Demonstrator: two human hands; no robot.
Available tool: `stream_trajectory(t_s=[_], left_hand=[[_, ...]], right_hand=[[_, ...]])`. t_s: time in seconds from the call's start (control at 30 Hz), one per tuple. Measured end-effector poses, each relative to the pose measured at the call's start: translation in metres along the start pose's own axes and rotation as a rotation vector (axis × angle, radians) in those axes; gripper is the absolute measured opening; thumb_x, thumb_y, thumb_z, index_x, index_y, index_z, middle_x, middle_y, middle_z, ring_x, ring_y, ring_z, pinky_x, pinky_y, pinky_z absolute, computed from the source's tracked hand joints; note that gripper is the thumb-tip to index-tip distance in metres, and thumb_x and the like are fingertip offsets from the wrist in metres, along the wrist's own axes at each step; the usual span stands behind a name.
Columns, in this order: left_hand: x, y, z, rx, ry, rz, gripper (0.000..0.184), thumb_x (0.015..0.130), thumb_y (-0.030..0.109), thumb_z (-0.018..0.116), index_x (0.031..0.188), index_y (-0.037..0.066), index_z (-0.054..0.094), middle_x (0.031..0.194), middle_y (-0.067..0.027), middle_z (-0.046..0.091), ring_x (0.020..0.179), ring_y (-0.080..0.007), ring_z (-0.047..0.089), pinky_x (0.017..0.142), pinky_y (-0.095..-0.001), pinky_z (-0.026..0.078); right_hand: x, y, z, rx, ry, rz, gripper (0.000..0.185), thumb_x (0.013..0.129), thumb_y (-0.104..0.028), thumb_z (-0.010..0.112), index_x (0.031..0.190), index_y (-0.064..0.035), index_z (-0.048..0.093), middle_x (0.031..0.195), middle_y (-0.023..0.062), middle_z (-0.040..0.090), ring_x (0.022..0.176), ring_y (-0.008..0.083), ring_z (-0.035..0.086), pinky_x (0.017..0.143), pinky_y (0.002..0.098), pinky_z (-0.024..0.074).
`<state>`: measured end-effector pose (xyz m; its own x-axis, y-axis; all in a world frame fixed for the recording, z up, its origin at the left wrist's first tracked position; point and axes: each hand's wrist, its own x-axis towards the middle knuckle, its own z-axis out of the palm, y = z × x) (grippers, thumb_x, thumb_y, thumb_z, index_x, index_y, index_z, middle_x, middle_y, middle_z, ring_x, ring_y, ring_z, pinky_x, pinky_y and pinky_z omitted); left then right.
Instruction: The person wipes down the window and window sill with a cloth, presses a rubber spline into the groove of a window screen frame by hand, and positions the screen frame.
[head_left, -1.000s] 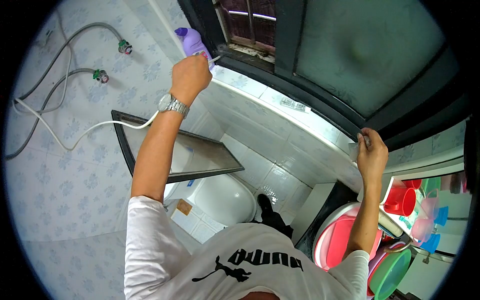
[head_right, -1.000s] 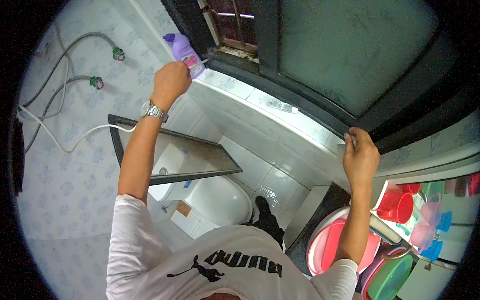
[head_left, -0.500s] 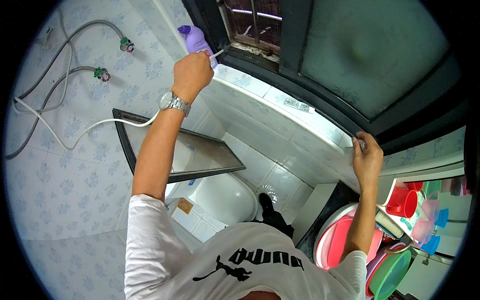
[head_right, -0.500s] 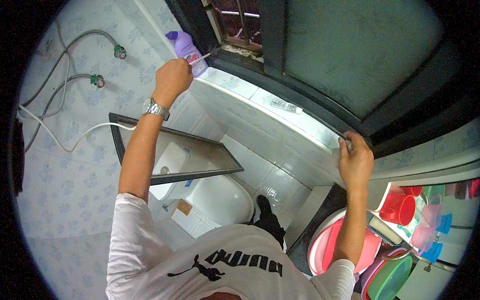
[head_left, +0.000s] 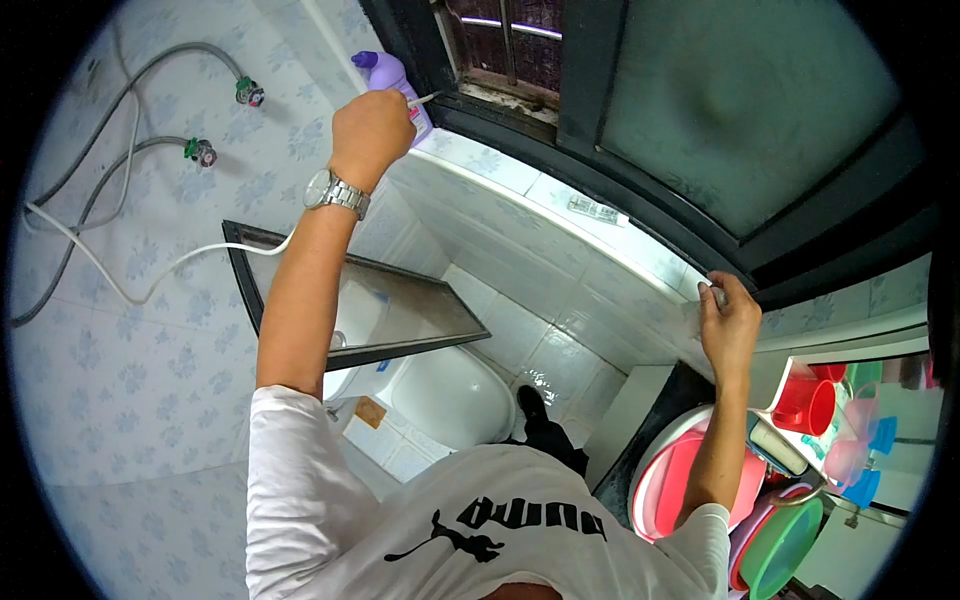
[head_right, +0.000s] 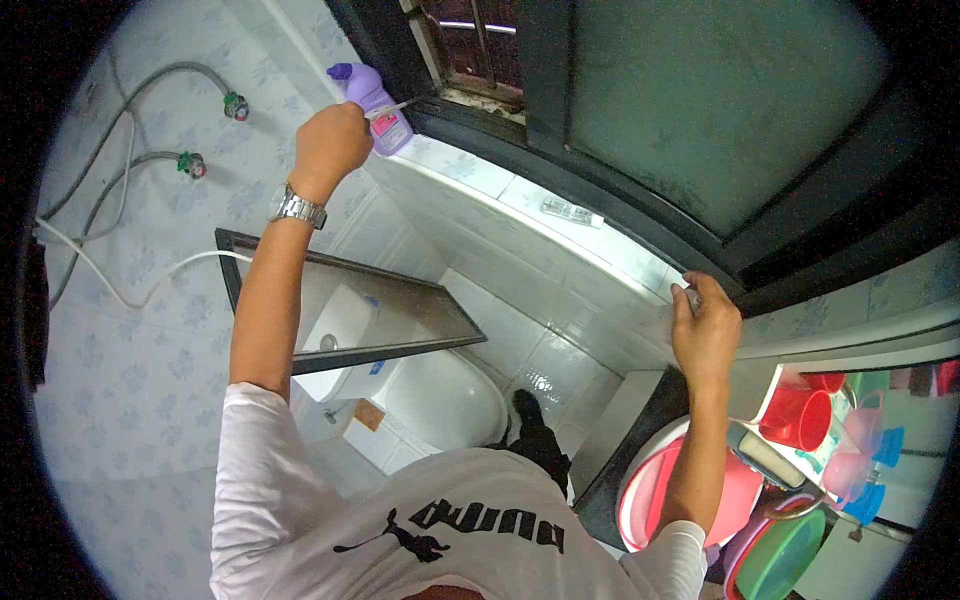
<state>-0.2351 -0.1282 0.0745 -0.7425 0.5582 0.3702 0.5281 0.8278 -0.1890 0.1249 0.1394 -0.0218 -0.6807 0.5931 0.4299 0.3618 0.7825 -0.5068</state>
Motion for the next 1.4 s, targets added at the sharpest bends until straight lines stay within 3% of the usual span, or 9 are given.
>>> stream_trajectory(t_s=[0.13, 0.4, 0.73, 0.8, 0.9, 1.17, 1.23, 1.4], left_hand=[[0.002, 0.004, 0.0, 0.011, -0.051, -0.023, 0.016, 0.079, 0.015, 0.059, 0.083, 0.004, 0.07, 0.082, -0.0177, 0.07, 0.075, -0.0337, 0.069, 0.066, -0.0428, 0.055], [0.006, 0.014, -0.009, -0.042, -0.142, 0.013, 0.022, 0.082, 0.02, 0.056, 0.086, 0.003, 0.071, 0.087, -0.0176, 0.07, 0.083, -0.0359, 0.068, 0.072, -0.0449, 0.054], [0.016, 0.022, -0.008, -0.165, -0.315, 0.093, 0.031, 0.086, 0.026, 0.056, 0.092, -0.001, 0.07, 0.095, -0.0229, 0.067, 0.092, -0.0385, 0.065, 0.079, -0.0479, 0.051], [0.018, 0.027, -0.012, -0.19, -0.332, 0.101, 0.031, 0.086, 0.026, 0.056, 0.09, -0.001, 0.07, 0.094, -0.0235, 0.067, 0.091, -0.0389, 0.064, 0.079, -0.0479, 0.051], [0.023, 0.029, -0.007, -0.24, -0.339, 0.132, 0.032, 0.085, 0.027, 0.057, 0.087, -0.003, 0.069, 0.092, -0.0245, 0.067, 0.09, -0.0397, 0.064, 0.079, -0.0478, 0.05], [0.026, 0.033, 0.001, -0.32, -0.343, 0.151, 0.036, 0.085, 0.029, 0.058, 0.084, -0.006, 0.068, 0.088, -0.0266, 0.066, 0.088, -0.0408, 0.064, 0.079, -0.047, 0.05], [0.028, 0.033, 0.003, -0.404, -0.317, 0.173, 0.038, 0.086, 0.029, 0.062, 0.083, -0.009, 0.066, 0.082, -0.0297, 0.064, 0.08, -0.0421, 0.063, 0.073, -0.0464, 0.048], [0.035, 0.035, 0.001, -0.495, -0.396, 0.194, 0.039, 0.085, 0.031, 0.063, 0.081, -0.008, 0.066, 0.078, -0.0287, 0.063, 0.076, -0.039, 0.064, 0.069, -0.0442, 0.048]], right_hand=[[-0.002, 0.004, 0.001, 0.009, -0.008, 0.015, 0.019, 0.08, -0.01, 0.07, 0.095, 0.0008, 0.067, 0.091, 0.0217, 0.068, 0.083, 0.0371, 0.067, 0.072, 0.0409, 0.0515], [-0.006, 0.003, 0.003, 0.032, -0.014, 0.048, 0.019, 0.08, -0.011, 0.07, 0.096, 0.0003, 0.067, 0.089, 0.0199, 0.068, 0.065, 0.0331, 0.064, 0.063, 0.0382, 0.049], [-0.008, 0.012, 0.004, 0.042, -0.009, 0.006, 0.019, 0.081, -0.01, 0.069, 0.095, 0.0018, 0.067, 0.089, 0.0203, 0.068, 0.069, 0.0339, 0.065, 0.066, 0.0388, 0.0497], [-0.008, 0.007, 0.001, 0.053, -0.069, 0.097, 0.019, 0.081, -0.01, 0.069, 0.095, 0.0018, 0.067, 0.088, 0.0206, 0.068, 0.073, 0.0349, 0.066, 0.069, 0.0392, 0.0502], [-0.01, 0.014, 0.005, 0.046, -0.054, 0.068, 0.019, 0.081, -0.009, 0.069, 0.095, 0.0034, 0.067, 0.089, 0.0213, 0.069, 0.082, 0.0327, 0.068, 0.075, 0.0357, 0.0498], [-0.015, 0.023, 0.009, 0.04, -0.062, 0.095, 0.018, 0.081, -0.009, 0.069, 0.094, 0.0041, 0.067, 0.088, 0.0213, 0.069, 0.08, 0.0324, 0.068, 0.074, 0.0354, 0.0497], [-0.016, 0.026, 0.01, 0.039, -0.06, 0.089, 0.018, 0.081, -0.009, 0.068, 0.094, 0.0039, 0.067, 0.088, 0.0213, 0.069, 0.079, 0.0323, 0.068, 0.073, 0.0353, 0.0497], [-0.016, 0.027, 0.011, 0.029, -0.053, 0.072, 0.018, 0.081, -0.009, 0.068, 0.094, 0.0041, 0.067, 0.086, 0.0211, 0.068, 0.076, 0.0321, 0.067, 0.071, 0.0351, 0.0494]])
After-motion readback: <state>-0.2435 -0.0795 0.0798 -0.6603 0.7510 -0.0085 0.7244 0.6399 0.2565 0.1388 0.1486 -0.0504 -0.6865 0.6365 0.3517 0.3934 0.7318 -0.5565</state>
